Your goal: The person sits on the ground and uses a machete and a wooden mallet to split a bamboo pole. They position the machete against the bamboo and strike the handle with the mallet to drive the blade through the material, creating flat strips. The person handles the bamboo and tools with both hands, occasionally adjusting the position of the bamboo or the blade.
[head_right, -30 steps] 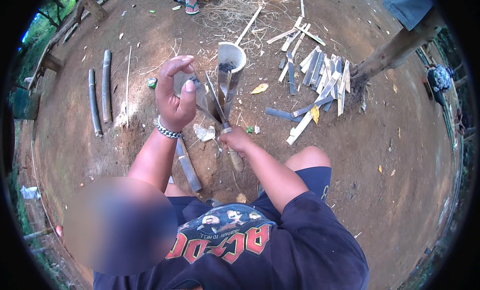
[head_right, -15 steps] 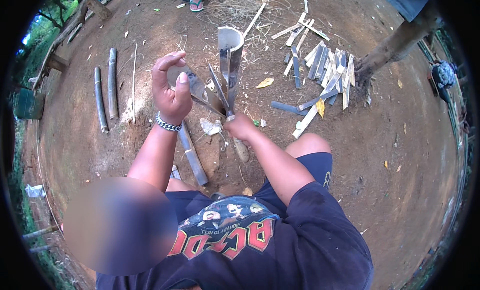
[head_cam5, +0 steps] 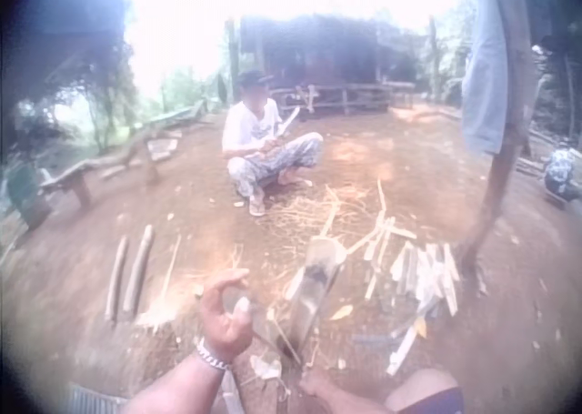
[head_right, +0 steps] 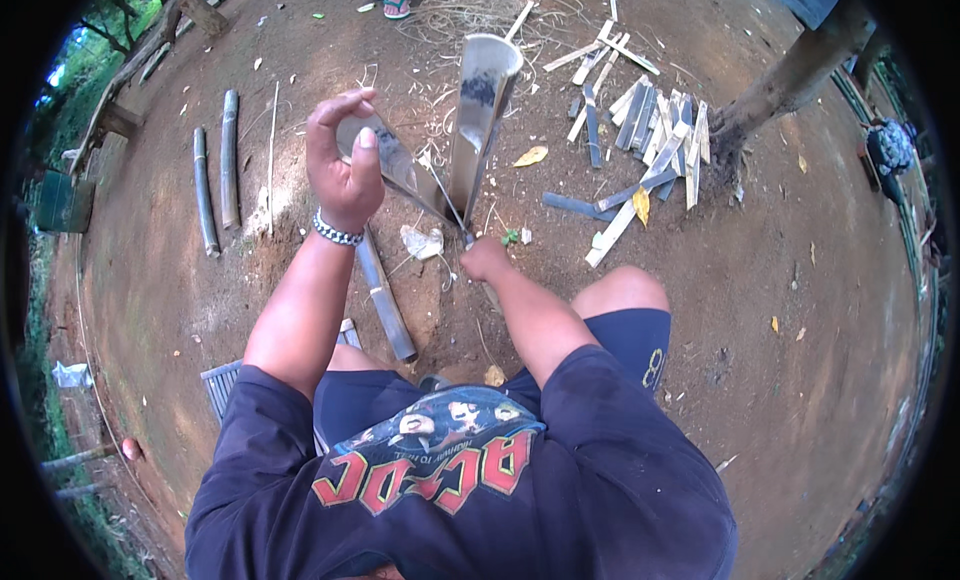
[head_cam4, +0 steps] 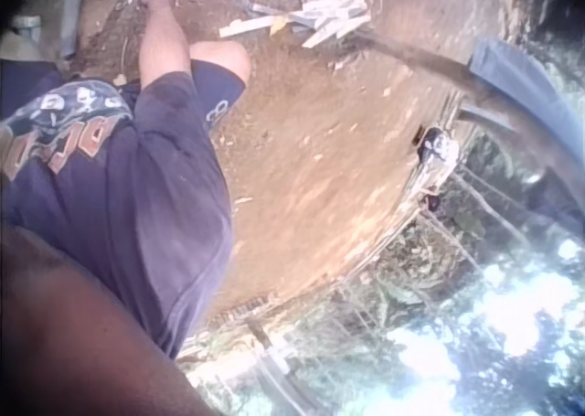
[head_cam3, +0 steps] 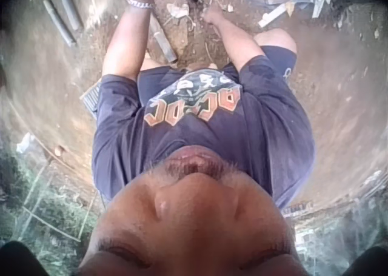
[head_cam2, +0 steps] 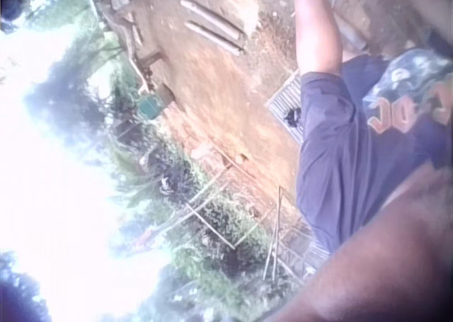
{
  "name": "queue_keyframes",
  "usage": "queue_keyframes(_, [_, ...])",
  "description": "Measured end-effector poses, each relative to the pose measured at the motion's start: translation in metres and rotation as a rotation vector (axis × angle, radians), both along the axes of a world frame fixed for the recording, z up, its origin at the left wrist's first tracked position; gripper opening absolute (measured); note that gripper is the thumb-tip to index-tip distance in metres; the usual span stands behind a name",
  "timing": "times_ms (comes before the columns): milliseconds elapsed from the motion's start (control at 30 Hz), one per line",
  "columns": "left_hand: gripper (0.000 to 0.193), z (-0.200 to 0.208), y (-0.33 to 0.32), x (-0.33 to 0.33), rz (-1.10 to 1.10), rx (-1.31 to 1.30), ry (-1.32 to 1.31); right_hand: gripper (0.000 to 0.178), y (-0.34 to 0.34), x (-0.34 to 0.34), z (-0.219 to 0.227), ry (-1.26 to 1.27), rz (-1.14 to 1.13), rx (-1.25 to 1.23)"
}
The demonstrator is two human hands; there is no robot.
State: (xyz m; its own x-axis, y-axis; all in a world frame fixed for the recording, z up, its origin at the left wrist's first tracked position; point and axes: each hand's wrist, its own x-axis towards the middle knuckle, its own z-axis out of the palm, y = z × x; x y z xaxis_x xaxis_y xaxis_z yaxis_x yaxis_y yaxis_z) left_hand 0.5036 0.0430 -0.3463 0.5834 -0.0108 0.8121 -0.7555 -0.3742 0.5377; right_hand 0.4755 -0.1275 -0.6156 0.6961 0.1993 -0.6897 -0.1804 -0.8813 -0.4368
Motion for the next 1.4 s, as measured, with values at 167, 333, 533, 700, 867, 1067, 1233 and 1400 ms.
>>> queue_keyframes(167, [0.032,0.006,0.008,0.003,0.006,-0.003,0.013,0.039,-0.005,-0.011,0.043,-0.225,-0.211,-0.060])
queue_keyframes(333, [0.037,0.015,-0.022,0.001,-0.031,0.053,-0.017,0.040,-0.023,0.013,0.028,-0.130,-0.158,0.120])
queue_keyframes(533, [0.033,0.003,-0.024,0.002,-0.042,-0.023,0.002,0.043,-0.007,0.004,-0.009,-0.137,-0.143,0.223])
queue_keyframes(700, [0.032,0.001,-0.010,0.004,-0.072,-0.054,0.021,0.045,-0.021,0.006,-0.017,-0.005,-0.122,0.027])
queue_keyframes(867, [0.031,0.004,0.014,-0.011,0.158,0.018,0.019,0.044,-0.003,-0.011,0.025,-0.050,-0.077,-0.080])
queue_keyframes(1067, [0.039,0.009,-0.009,0.004,0.161,-0.002,-0.032,0.043,-0.022,0.018,-0.093,-0.073,-0.096,0.160])
queue_keyframes(1233, [0.056,-0.007,0.008,-0.016,0.370,-0.038,0.052,0.022,0.001,0.006,-0.017,0.006,-0.255,0.335])
queue_keyframes(1400, [0.059,0.005,0.025,-0.024,0.260,-0.078,0.331,0.010,-0.003,0.003,0.068,0.234,-0.566,0.740])
